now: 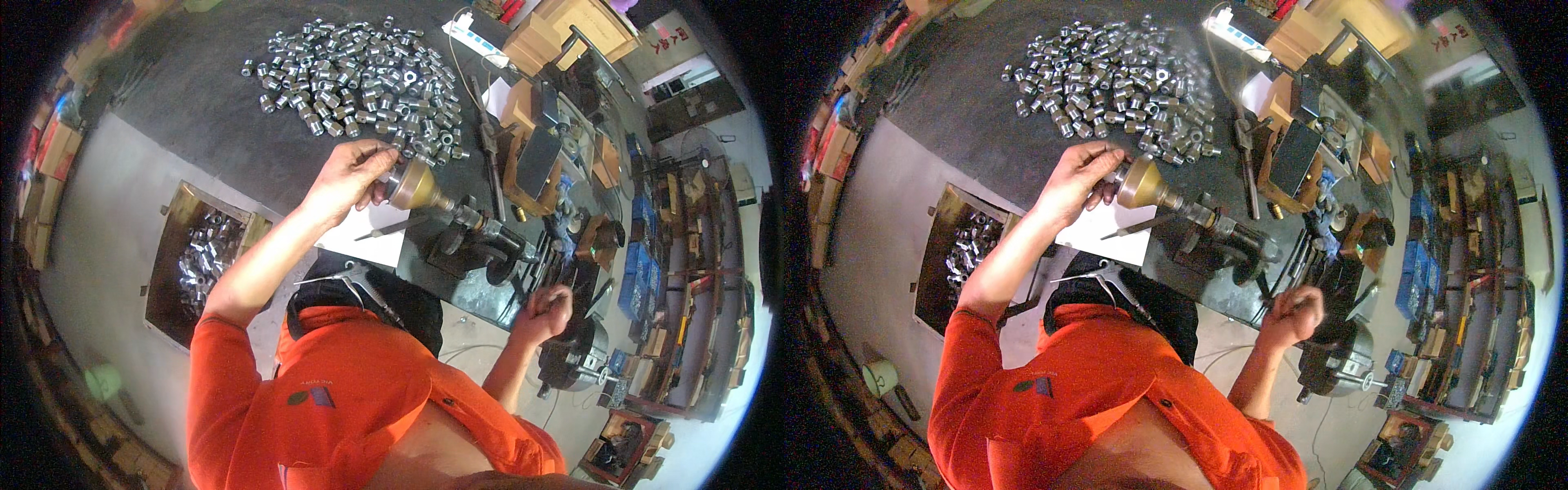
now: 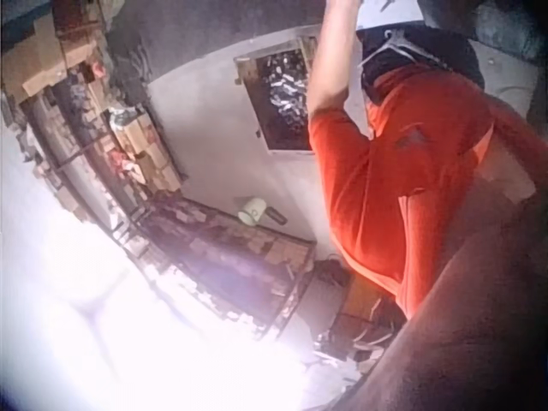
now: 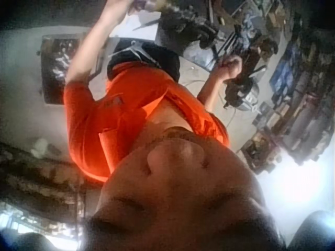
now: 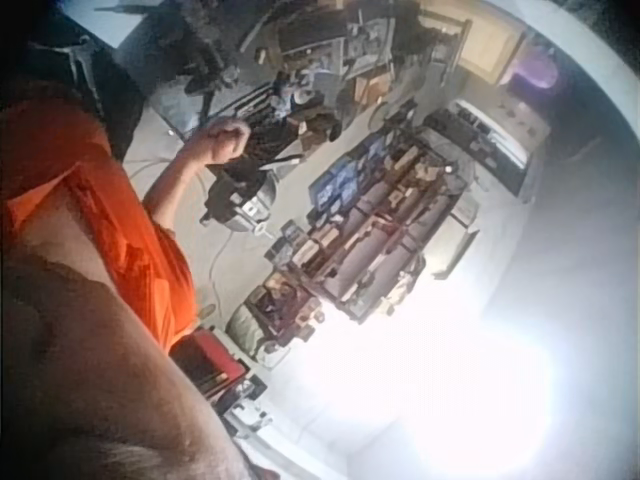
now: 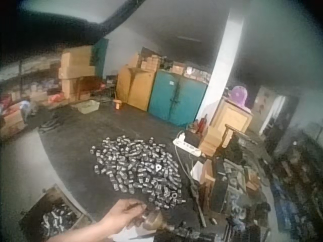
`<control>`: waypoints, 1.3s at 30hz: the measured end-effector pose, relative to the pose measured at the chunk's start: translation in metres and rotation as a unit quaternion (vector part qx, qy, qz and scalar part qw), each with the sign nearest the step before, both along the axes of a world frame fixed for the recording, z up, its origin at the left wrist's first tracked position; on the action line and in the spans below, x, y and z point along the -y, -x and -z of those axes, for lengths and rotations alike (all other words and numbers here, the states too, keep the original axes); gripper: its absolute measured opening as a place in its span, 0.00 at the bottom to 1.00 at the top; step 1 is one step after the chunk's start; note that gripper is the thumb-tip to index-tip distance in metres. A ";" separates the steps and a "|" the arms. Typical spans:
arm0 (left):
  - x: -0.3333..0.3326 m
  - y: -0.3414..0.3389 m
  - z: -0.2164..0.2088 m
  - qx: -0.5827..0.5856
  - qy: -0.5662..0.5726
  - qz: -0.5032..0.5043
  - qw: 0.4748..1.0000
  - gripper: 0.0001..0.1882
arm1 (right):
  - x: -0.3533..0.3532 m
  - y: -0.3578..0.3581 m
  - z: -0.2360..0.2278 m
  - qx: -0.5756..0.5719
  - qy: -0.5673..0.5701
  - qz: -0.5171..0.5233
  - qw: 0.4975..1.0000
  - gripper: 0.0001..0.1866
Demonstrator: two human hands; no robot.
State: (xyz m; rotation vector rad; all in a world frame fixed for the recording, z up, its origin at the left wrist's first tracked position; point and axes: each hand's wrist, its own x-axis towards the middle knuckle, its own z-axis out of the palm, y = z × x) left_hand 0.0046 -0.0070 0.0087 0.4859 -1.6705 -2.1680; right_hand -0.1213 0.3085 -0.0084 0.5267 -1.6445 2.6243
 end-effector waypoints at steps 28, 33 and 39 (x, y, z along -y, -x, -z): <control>0.066 -0.230 0.094 0.477 0.554 -0.170 0.661 0.20 | -0.001 0.015 0.068 0.122 -0.013 -0.014 0.992 0.09; 0.056 -0.081 0.035 0.354 0.575 -0.163 0.719 0.19 | 0.034 0.046 0.067 0.097 -0.073 0.085 0.989 0.06; 0.073 0.055 0.059 0.305 0.689 -0.083 0.653 0.12 | 0.031 0.073 0.072 0.026 -0.144 0.074 0.986 0.07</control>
